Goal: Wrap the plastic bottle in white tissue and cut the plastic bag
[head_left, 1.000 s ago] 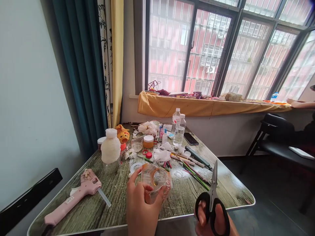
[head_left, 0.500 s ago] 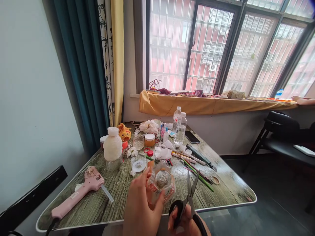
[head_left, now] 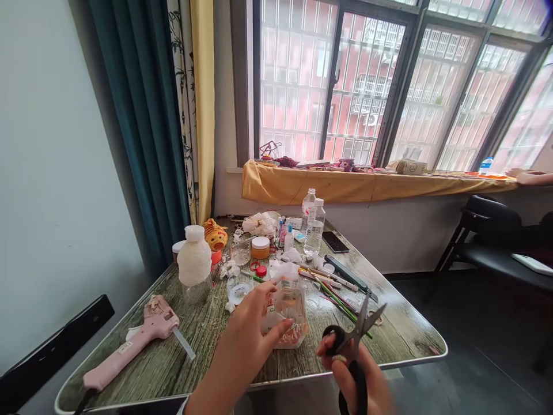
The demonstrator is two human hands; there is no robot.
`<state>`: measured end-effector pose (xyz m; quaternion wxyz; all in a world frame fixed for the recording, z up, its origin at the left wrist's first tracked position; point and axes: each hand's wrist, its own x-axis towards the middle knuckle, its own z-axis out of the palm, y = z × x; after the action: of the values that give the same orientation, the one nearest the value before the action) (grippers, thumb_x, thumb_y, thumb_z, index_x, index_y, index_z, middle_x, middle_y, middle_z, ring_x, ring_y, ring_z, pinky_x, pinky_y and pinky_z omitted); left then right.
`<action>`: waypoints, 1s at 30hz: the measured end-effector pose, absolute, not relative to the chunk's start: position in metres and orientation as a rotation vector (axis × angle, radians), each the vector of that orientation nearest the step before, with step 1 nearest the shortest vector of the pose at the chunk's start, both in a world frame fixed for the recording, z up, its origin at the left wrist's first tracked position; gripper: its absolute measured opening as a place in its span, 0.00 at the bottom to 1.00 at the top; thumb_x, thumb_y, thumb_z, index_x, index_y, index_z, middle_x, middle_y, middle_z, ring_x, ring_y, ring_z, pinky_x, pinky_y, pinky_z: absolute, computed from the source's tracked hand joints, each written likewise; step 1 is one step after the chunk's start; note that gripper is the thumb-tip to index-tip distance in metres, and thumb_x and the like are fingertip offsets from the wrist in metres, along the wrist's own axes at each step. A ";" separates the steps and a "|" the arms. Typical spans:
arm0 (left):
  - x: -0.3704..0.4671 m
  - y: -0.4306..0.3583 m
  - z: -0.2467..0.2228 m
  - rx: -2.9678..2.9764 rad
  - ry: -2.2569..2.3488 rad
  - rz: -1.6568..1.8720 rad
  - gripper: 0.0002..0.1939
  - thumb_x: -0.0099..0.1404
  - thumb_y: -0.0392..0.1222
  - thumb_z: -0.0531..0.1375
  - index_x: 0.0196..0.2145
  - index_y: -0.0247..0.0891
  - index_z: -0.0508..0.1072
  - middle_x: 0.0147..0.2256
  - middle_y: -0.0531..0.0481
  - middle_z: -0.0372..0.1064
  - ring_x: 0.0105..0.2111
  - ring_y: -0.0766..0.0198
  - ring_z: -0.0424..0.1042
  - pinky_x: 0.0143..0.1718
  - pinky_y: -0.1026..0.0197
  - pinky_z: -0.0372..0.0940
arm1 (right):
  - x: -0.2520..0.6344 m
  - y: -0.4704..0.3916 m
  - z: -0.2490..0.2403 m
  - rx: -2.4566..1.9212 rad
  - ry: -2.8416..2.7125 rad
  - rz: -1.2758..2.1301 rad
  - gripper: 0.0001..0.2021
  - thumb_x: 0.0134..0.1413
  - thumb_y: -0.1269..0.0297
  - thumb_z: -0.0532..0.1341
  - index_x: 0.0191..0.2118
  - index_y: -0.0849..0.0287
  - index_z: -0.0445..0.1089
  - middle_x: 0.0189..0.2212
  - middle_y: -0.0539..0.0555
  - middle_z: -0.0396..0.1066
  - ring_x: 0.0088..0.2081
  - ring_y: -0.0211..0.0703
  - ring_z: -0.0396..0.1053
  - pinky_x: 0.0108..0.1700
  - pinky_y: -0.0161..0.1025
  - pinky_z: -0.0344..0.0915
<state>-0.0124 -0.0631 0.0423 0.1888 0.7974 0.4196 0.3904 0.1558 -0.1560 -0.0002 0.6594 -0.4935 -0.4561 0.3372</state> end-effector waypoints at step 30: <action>-0.009 -0.066 -0.024 1.859 1.309 1.376 0.35 0.54 0.45 0.64 0.57 0.39 0.56 0.57 0.38 0.59 0.57 0.48 0.60 0.56 0.42 0.58 | 0.193 -0.106 0.037 -1.042 -1.069 1.186 0.27 0.43 0.37 0.64 0.35 0.59 0.67 0.33 0.56 0.71 0.33 0.47 0.74 0.33 0.38 0.70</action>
<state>-0.0086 -0.0664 -0.0243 0.2394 0.6791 0.4782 0.5027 0.1932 -0.1058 0.0369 0.5790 -0.4454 -0.4572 0.5073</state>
